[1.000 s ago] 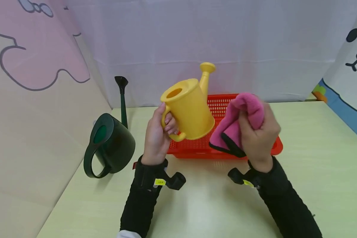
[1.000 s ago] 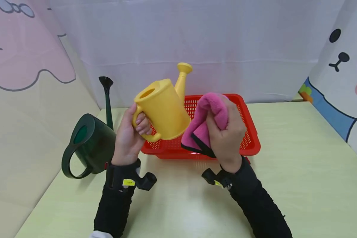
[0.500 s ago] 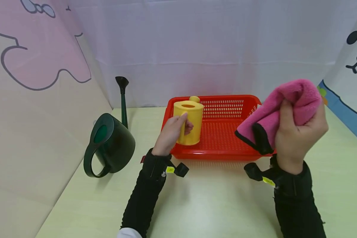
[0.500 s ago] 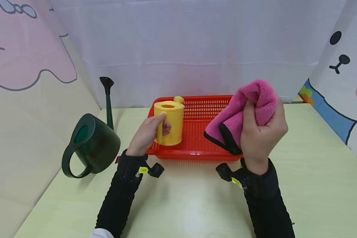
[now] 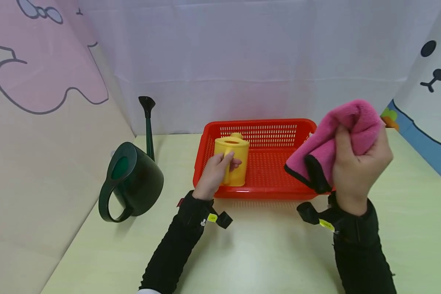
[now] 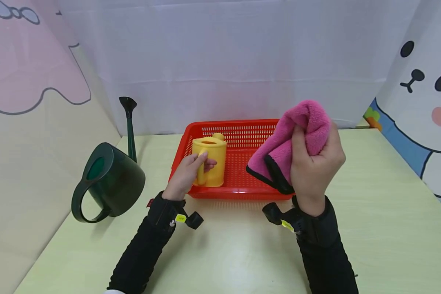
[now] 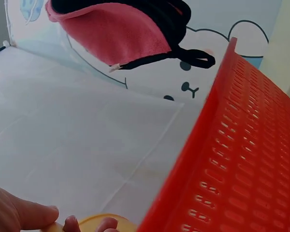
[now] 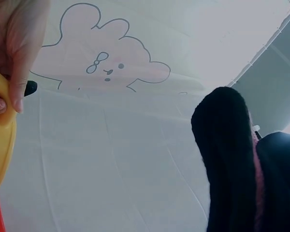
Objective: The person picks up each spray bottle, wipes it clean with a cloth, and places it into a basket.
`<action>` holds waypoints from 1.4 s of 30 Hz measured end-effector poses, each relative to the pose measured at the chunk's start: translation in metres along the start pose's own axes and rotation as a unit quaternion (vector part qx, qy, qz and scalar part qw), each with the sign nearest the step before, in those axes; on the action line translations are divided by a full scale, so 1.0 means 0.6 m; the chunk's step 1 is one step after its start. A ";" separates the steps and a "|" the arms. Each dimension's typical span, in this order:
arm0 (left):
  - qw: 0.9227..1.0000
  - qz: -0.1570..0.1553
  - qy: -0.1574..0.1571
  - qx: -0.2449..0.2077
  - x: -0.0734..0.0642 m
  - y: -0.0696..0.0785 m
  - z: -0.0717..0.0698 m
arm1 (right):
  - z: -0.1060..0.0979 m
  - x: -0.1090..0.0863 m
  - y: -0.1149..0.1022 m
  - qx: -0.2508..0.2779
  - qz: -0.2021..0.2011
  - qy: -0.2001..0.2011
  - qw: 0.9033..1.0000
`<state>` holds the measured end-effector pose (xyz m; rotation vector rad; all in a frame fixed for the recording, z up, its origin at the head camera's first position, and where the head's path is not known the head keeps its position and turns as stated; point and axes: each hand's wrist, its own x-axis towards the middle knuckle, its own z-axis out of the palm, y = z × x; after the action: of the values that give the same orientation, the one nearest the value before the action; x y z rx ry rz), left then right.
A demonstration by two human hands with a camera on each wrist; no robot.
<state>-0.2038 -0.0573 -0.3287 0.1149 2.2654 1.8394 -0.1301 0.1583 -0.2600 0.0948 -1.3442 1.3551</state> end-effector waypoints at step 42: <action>0.904 0.071 0.076 0.415 -0.041 -0.009 -0.021 | -0.004 -0.006 0.007 -0.063 0.011 -0.069 0.996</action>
<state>-0.1823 -0.0752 -0.3287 0.2809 3.0598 0.8173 -0.1303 0.1591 -0.2659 0.0891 -1.5475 1.2976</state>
